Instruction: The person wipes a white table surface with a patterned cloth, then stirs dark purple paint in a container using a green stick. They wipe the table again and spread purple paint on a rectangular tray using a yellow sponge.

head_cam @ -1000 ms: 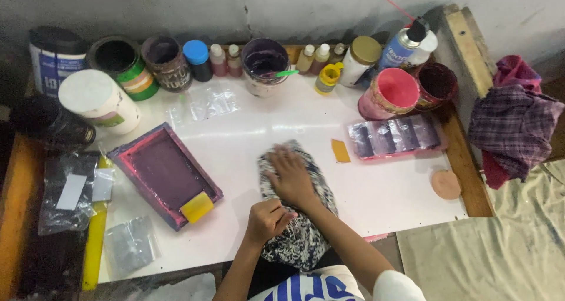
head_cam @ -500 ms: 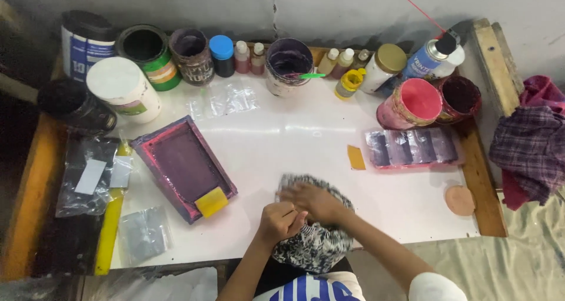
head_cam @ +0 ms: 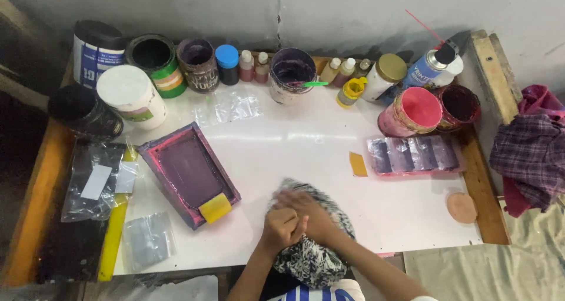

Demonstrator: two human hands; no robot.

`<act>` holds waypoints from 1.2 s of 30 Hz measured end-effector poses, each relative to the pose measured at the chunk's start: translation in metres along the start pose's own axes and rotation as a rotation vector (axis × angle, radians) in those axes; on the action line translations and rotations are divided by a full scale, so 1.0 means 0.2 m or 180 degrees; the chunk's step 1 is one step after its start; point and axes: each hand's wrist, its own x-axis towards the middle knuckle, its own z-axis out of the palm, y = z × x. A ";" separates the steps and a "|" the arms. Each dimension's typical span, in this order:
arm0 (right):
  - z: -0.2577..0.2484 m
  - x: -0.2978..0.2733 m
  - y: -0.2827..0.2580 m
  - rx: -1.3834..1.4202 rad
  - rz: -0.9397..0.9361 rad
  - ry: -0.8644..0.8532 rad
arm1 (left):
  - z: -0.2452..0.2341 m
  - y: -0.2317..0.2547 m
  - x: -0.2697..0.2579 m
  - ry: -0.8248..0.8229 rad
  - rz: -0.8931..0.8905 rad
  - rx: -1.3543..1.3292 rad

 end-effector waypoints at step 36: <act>-0.26 0.57 0.62 -0.0059 0.2752 0.2241 | 0.02 -0.06 0.03 0.0130 -0.0783 -0.0140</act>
